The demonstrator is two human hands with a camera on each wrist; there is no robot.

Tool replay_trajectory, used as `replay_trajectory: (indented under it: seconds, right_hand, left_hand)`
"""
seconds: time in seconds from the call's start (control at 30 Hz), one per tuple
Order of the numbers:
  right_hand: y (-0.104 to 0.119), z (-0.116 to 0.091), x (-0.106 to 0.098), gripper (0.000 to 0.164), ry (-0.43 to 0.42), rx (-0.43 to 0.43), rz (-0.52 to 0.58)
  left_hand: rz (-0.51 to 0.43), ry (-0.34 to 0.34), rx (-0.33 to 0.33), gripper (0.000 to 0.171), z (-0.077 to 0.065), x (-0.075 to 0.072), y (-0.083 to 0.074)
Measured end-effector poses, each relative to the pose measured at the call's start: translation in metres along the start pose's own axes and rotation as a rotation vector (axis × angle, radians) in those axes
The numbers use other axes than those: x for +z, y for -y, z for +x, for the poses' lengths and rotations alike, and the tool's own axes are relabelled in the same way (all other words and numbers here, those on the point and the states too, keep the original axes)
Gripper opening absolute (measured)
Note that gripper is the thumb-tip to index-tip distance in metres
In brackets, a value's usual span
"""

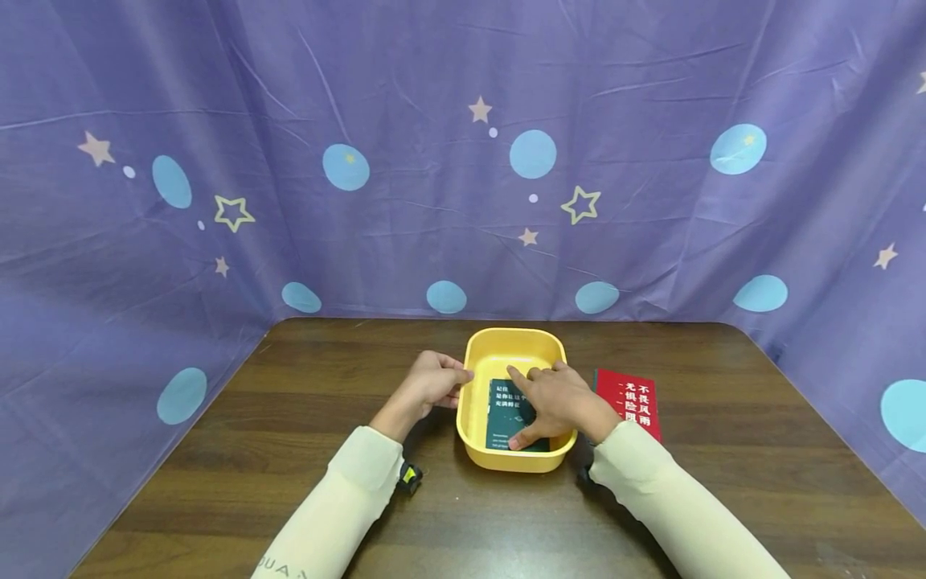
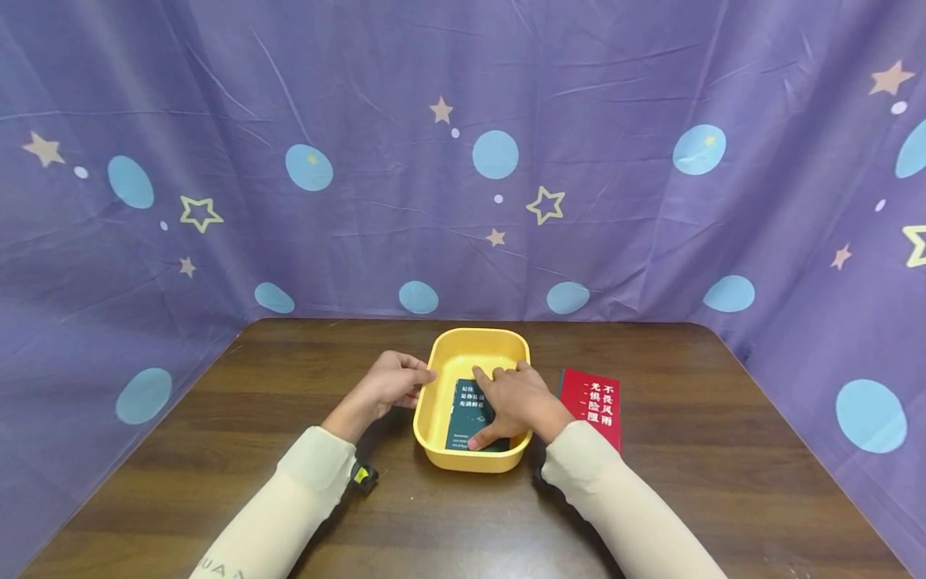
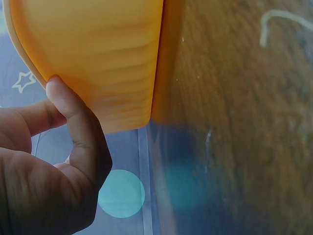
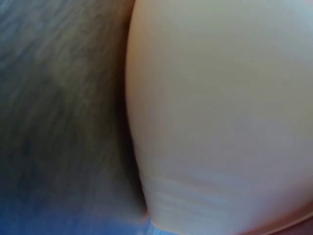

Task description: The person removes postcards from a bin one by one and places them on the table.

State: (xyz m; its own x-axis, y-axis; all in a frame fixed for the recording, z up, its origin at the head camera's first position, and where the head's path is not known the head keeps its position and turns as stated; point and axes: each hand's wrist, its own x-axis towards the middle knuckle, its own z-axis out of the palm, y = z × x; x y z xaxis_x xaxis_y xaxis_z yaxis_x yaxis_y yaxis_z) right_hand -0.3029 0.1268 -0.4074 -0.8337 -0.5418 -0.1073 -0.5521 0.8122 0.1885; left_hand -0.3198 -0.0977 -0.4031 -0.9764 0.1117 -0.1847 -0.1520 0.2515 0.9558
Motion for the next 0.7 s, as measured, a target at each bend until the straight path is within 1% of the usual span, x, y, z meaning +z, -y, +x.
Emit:
replay_trajectory:
  seconds: [0.27, 0.53, 0.7]
  right_hand:
    - [-0.0006, 0.0004, 0.0025, 0.126, -0.031, -0.019, -0.026]
    - [-0.0011, 0.0, 0.0014, 0.126, -0.02, -0.02, 0.033]
    - [-0.0008, 0.0004, -0.0005, 0.123, -0.042, -0.035, 0.05]
  left_hand:
    - [-0.006, -0.001, -0.008, 0.014, -0.0008, 0.0003, 0.0]
    - [-0.005, 0.002, -0.001, 0.013, -0.0008, 0.0007, 0.0001]
    - [-0.006, -0.005, -0.004, 0.014, -0.0013, -0.0006, 0.0003]
